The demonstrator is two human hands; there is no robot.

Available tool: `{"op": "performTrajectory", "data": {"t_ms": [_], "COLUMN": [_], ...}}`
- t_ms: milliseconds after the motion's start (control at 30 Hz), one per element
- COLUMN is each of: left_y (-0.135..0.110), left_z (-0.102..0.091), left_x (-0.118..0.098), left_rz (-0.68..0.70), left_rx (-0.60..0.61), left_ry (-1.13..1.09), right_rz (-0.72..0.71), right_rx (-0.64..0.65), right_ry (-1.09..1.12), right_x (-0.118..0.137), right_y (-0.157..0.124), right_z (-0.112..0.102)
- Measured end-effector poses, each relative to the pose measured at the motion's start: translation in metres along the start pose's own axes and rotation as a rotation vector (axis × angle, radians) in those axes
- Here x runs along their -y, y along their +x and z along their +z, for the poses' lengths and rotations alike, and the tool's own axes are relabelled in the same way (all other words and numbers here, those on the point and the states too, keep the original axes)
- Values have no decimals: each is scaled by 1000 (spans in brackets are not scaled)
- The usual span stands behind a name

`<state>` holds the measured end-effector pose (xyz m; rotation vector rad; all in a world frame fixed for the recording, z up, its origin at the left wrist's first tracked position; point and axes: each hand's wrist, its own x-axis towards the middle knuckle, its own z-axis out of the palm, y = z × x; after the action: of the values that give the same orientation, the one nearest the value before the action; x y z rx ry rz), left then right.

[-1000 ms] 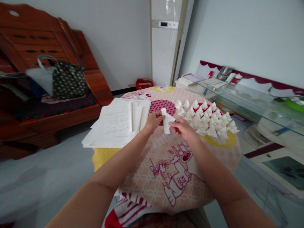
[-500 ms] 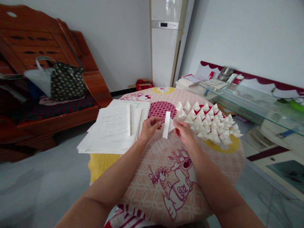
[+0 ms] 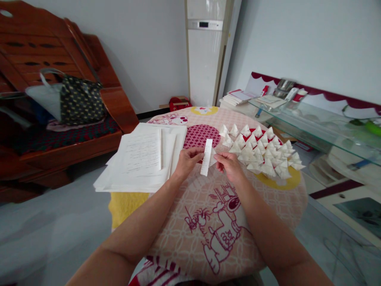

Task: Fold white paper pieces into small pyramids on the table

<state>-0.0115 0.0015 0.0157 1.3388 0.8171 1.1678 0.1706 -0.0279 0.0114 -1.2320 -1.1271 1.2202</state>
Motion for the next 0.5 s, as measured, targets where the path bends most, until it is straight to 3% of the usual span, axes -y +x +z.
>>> {"op": "performTrajectory", "data": {"t_ms": [167,500], "left_y": [0,-3], "left_z": [-2,3], "left_x": [-1,-4], "left_rz": [-125,-154], "left_rx": [83,123], "left_ry": [-165,-207], "right_rz": [70,116], "right_rx": [95,157], "right_ry": [101,121], "right_x": [-5,-4], "right_y": [2,1], "right_z": [-3,-2]}}
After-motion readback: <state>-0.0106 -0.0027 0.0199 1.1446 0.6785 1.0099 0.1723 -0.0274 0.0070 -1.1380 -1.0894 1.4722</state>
